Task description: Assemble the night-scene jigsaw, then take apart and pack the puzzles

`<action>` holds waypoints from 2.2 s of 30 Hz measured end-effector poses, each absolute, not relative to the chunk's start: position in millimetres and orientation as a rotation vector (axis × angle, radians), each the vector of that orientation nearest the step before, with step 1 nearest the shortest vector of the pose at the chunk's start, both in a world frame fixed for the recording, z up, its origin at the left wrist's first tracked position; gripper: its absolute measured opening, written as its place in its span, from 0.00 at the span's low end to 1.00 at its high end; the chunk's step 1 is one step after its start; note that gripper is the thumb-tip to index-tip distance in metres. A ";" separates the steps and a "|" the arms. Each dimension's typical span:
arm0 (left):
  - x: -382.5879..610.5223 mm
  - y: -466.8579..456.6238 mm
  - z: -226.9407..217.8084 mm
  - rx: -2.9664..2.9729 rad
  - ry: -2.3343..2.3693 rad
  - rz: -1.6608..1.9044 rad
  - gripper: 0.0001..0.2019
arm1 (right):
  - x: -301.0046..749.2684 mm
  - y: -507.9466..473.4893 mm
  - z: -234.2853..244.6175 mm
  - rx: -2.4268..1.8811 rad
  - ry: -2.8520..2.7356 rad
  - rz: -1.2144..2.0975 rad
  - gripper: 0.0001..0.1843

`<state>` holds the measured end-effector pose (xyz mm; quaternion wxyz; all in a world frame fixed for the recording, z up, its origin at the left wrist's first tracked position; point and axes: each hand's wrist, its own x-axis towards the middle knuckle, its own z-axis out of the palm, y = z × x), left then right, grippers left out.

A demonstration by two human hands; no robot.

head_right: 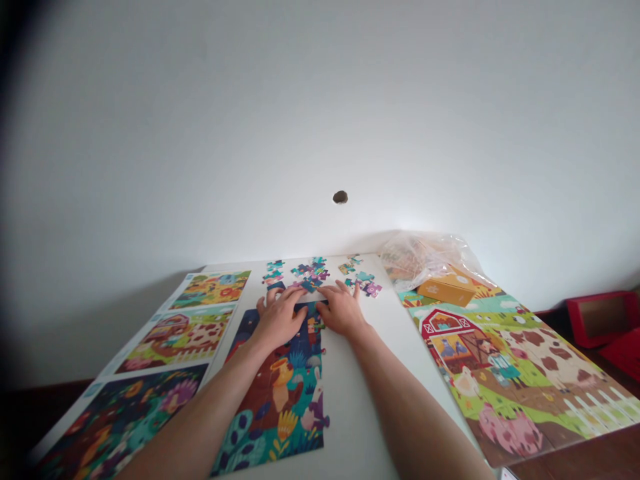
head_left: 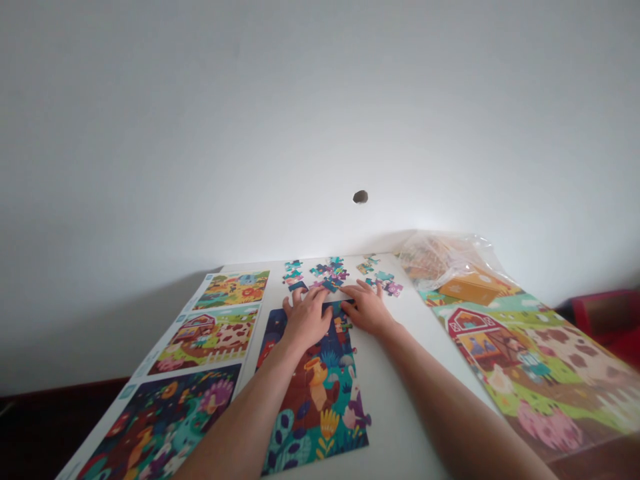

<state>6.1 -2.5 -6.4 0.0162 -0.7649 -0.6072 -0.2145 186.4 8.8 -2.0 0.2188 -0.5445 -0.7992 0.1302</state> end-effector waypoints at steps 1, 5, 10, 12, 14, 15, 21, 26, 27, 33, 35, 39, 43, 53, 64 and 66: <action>6.0 -2.4 -6.6 -2.376 -1.889 -0.675 0.21 | 186.5 8.6 -1.6 -1.487 -2.223 0.369 0.22; 5.3 -2.0 -7.6 -2.396 -1.886 -0.667 0.23 | 184.9 8.0 0.8 -1.413 -2.292 0.371 0.23; 5.7 -1.9 -7.4 -2.389 -1.899 -0.661 0.23 | 182.1 8.4 3.0 -1.443 -2.325 0.336 0.26; 6.2 -1.7 -7.3 -2.380 -1.922 -0.647 0.23 | 181.7 8.2 3.0 -1.441 -2.366 0.372 0.28; 6.6 -1.3 -7.3 -2.347 -1.961 -0.637 0.24 | 181.9 8.1 3.1 -1.468 -2.349 0.362 0.28; 6.8 -1.1 -7.4 -2.325 -1.981 -0.633 0.24 | 182.1 8.1 3.2 -1.490 -2.325 0.335 0.27; 6.1 -1.8 -7.5 -2.314 -1.974 -0.617 0.24 | 182.3 10.0 1.9 -1.671 -2.135 0.155 0.22; 5.6 -1.7 -8.7 -2.485 -1.830 -0.609 0.21 | 181.5 13.3 -3.4 -1.640 -2.130 0.267 0.25; 5.5 -1.4 -9.1 -2.499 -1.820 -0.618 0.21 | 181.5 14.4 -4.6 -1.625 -2.109 0.277 0.25; 5.8 -0.3 -9.1 -2.497 -1.846 -0.709 0.20 | 183.1 21.4 -10.9 -1.532 -1.899 0.379 0.22; 6.4 -0.6 -8.0 -2.499 -1.848 -0.739 0.20 | 183.4 22.8 -12.3 -1.461 -1.863 0.419 0.19; 7.6 -0.2 -6.0 -2.429 -1.869 -0.828 0.23 | 182.5 23.4 -14.7 -1.237 -1.802 0.546 0.18; 6.6 2.5 -4.8 -2.340 -1.890 -0.974 0.24 | 181.3 21.8 -13.5 -1.127 -1.737 0.570 0.18; -0.8 12.4 -6.8 -2.430 -1.818 -1.756 0.13 | 181.4 10.2 -0.3 -1.039 -1.658 0.705 0.20; 2.7 8.0 -5.0 -2.562 -1.717 -1.661 0.10 | 181.9 22.0 -9.0 -0.944 -1.296 0.869 0.23; 2.7 7.5 -4.9 -2.572 -1.729 -1.667 0.11 | 181.8 21.3 -8.8 -0.942 -1.309 0.895 0.23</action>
